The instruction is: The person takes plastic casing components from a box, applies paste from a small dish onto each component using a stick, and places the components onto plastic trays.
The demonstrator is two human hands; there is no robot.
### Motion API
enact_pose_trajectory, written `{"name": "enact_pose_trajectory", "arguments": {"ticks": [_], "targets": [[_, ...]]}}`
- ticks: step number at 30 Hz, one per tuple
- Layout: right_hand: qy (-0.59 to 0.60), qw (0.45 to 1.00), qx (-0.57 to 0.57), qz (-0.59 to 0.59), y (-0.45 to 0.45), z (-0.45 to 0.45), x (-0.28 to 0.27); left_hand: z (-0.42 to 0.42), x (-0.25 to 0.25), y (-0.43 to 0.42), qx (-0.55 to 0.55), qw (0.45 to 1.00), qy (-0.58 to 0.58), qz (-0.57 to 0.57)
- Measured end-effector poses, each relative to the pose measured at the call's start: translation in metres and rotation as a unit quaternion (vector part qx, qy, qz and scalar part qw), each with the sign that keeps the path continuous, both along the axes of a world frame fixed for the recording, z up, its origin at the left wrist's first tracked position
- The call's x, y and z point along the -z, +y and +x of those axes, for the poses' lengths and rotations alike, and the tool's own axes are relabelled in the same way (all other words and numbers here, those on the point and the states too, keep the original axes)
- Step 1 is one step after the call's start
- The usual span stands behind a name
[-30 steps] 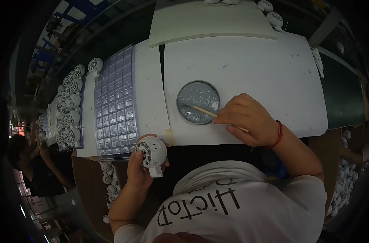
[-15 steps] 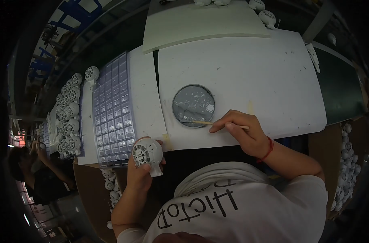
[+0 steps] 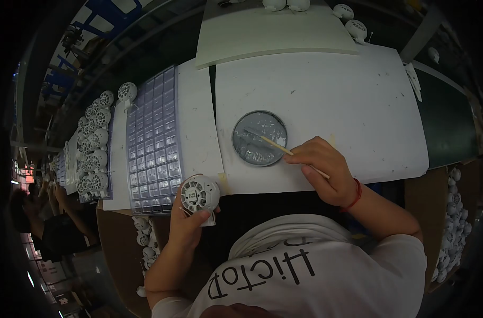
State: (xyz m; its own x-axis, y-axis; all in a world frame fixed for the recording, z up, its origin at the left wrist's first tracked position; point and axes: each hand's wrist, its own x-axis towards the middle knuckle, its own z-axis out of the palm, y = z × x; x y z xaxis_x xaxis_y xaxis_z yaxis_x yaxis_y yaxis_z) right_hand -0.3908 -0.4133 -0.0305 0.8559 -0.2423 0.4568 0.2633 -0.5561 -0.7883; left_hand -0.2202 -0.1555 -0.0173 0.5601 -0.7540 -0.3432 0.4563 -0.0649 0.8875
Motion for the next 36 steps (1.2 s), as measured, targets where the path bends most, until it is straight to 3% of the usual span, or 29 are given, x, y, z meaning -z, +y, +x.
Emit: {"name": "enact_pose_trajectory", "arguments": {"ticks": [2,6,8,9,11,15,17,18,20,26,30,35,36], "targets": [[-0.023,0.993,0.019,-0.114,-0.002,0.001,-0.003,-0.001,0.003,0.0,-0.001,1.0,-0.012,0.008],[-0.024,0.998,0.029,-0.04,-0.001,0.002,-0.001,-0.003,-0.002,-0.004,-0.003,0.999,-0.017,0.035],[0.0,0.955,0.091,0.284,-0.001,0.003,0.004,-0.003,-0.004,-0.005,-0.001,0.999,-0.018,0.035],[0.002,0.955,0.085,0.284,-0.003,0.004,0.007,-0.003,-0.005,-0.005,0.008,0.999,-0.02,0.034],[-0.058,0.898,0.067,0.431,-0.008,0.007,0.01,-0.004,-0.006,-0.006,0.009,0.999,-0.021,0.029],[-0.082,0.929,0.006,0.361,-0.001,0.002,-0.002,-0.004,-0.008,-0.007,0.02,0.999,-0.036,0.031],[-0.127,0.98,-0.056,0.143,0.006,0.001,-0.011,-0.003,-0.007,-0.006,0.017,0.999,-0.037,0.021],[-0.126,0.979,-0.064,0.146,0.009,0.003,-0.019,-0.003,-0.007,-0.006,0.026,0.999,-0.04,0.008],[-0.131,0.98,-0.142,-0.048,0.019,0.008,-0.032,-0.003,-0.008,-0.006,0.016,0.998,-0.061,0.017],[-0.125,0.947,-0.175,-0.24,0.032,0.021,-0.029,-0.004,-0.013,-0.005,0.019,0.999,-0.045,-0.012],[-0.129,0.946,-0.18,-0.235,0.034,0.022,-0.025,-0.002,-0.011,-0.004,0.014,0.999,-0.046,-0.019],[-0.081,0.974,-0.213,0.004,0.036,0.022,-0.025,-0.002,-0.012,-0.004,0.017,0.999,-0.04,0.0],[-0.082,0.974,-0.213,0.004,0.037,0.023,-0.026,-0.002,-0.011,-0.003,0.021,0.999,-0.035,-0.009]]}}
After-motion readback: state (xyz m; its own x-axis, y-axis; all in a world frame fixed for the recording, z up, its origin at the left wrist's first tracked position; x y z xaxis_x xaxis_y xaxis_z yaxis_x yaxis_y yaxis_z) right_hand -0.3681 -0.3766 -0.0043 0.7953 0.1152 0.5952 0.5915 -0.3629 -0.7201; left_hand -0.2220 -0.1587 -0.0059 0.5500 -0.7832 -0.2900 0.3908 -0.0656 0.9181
